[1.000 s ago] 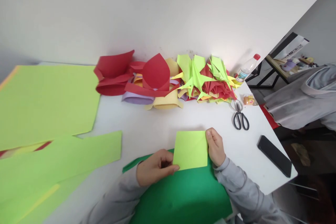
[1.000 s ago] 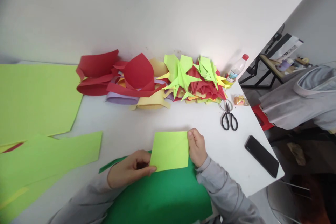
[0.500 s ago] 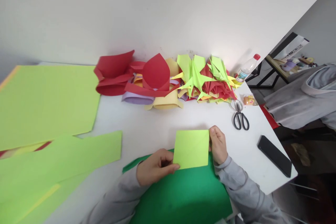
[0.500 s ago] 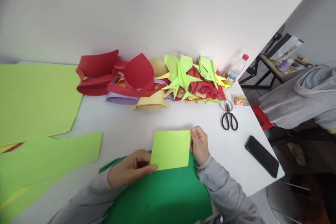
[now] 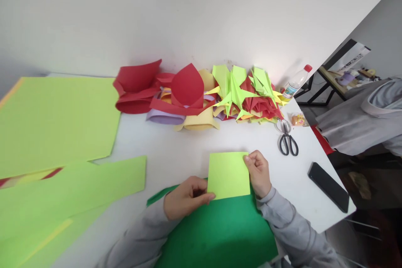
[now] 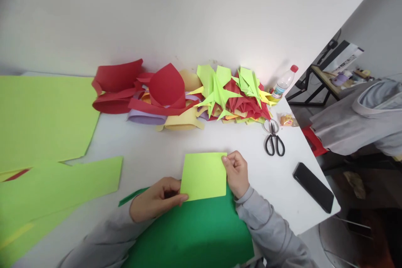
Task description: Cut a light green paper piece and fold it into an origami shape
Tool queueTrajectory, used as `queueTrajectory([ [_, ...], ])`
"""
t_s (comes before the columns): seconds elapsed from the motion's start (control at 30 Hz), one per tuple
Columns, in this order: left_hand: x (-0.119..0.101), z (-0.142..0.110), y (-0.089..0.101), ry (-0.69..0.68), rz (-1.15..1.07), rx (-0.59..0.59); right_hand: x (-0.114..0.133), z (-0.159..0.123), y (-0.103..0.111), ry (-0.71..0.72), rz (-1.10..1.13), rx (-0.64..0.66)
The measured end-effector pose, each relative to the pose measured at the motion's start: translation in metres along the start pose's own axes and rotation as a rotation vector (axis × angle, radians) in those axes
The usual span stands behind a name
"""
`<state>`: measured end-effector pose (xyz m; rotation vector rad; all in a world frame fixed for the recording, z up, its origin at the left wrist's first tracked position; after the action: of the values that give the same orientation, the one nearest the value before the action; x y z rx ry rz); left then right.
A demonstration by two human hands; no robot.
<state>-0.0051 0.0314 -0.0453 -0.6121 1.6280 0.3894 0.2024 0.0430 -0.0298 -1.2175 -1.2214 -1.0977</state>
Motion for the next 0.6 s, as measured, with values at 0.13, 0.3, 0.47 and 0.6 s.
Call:
queueTrajectory([
  [0.13,0.0013,-0.0002,-0.0002,0.016,-0.016,-0.01,-0.001,0.0001,0.0005,-0.039,0.023,0.025],
  [0.3,-0.0004,-0.0016,0.0013,0.033,-0.036,-0.036,-0.003,0.0009,0.001,-0.109,0.017,0.091],
  [0.47,-0.0032,-0.0015,0.0012,0.042,-0.047,-0.062,-0.002,-0.0004,-0.0008,-0.084,-0.011,0.08],
  [0.6,-0.0026,-0.0011,0.0006,0.031,-0.061,-0.08,-0.0008,-0.0009,-0.0006,-0.112,-0.011,0.089],
])
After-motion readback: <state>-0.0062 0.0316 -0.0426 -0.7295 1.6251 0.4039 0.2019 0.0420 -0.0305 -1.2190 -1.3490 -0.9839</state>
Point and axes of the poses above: each hand's wrist, its own z-axis towards the middle knuckle, its own y-axis out of the back of the hand, x = y × z, the point moved 1 cm from there along z, towards the middle knuckle, and after that the axes turned 10 degrees about x, right-handed, at the moved point
